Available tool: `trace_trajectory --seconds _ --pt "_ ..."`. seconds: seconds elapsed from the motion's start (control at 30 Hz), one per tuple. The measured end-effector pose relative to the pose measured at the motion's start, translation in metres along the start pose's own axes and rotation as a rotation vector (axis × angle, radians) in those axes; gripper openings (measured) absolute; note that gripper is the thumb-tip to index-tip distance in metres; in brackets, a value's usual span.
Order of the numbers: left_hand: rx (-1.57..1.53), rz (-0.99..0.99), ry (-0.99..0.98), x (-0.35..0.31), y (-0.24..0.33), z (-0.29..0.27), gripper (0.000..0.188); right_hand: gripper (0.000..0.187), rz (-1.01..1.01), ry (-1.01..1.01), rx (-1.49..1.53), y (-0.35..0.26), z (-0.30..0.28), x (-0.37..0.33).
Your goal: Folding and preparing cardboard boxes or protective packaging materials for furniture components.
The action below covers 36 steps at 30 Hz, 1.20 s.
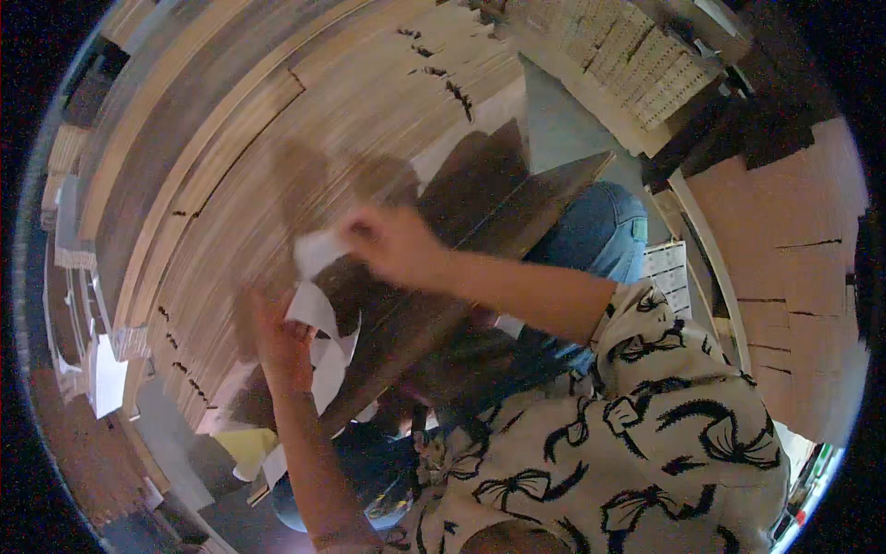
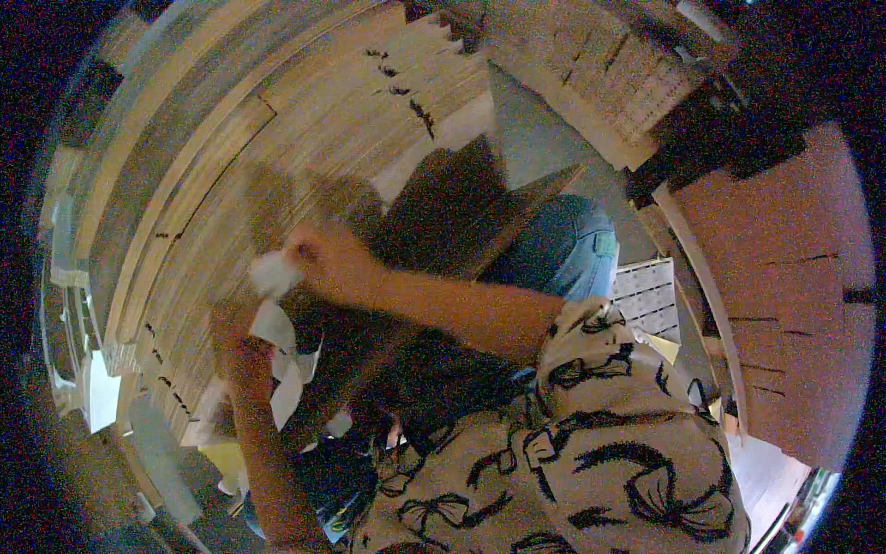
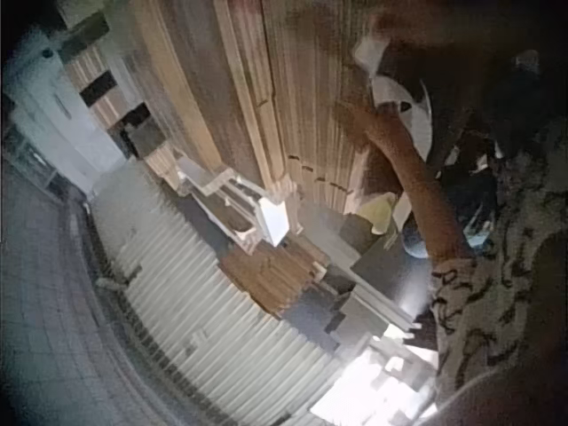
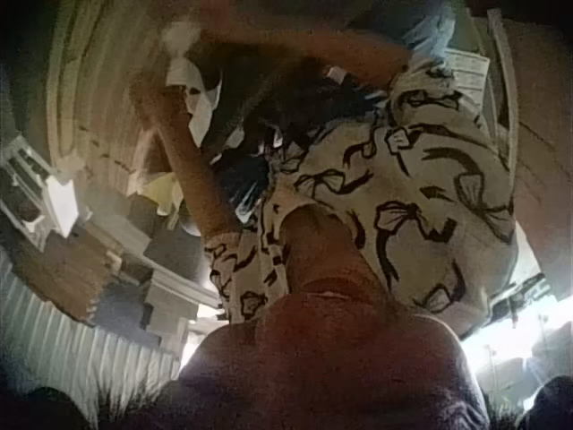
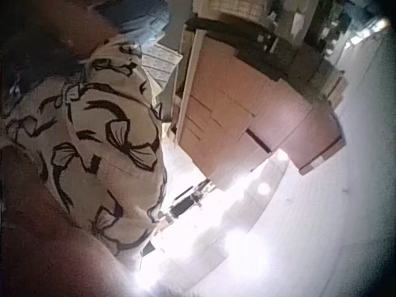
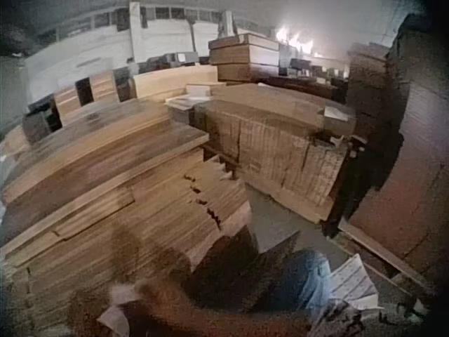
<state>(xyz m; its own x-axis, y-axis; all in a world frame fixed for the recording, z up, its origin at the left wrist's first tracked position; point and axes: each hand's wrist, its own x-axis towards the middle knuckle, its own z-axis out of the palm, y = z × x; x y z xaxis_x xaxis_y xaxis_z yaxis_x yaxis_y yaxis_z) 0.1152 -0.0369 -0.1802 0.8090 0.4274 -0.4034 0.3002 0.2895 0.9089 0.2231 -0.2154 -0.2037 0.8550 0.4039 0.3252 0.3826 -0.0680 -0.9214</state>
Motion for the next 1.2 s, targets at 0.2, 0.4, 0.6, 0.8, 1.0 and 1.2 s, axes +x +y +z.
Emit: trace_trajectory --seconds 0.2,0.4,0.6,0.8,1.0,1.2 --pt "-0.035 -0.064 0.016 0.007 -0.041 -0.012 0.031 0.015 0.202 0.101 -0.61 0.147 -0.197 0.043" --pt "-0.214 -0.212 0.109 0.009 -0.047 -0.021 0.023 0.014 0.333 0.332 -0.643 0.201 -0.242 0.06" --pt "1.06 0.553 0.136 -0.033 -0.007 0.041 0.023 0.019 0.299 0.411 -0.714 0.237 -0.251 0.069" --pt "-0.056 -0.143 0.22 -0.017 -0.031 -0.019 0.026 0.029 0.442 0.443 -0.772 0.199 -0.246 0.069" --pt "0.099 0.152 0.19 -0.022 -0.031 -0.008 0.028 0.04 0.523 0.729 -0.614 0.222 -0.275 0.087" --pt "0.17 0.033 0.145 -0.017 -0.033 -0.051 0.032 0.038 0.576 0.774 -0.372 0.221 -0.268 0.094"
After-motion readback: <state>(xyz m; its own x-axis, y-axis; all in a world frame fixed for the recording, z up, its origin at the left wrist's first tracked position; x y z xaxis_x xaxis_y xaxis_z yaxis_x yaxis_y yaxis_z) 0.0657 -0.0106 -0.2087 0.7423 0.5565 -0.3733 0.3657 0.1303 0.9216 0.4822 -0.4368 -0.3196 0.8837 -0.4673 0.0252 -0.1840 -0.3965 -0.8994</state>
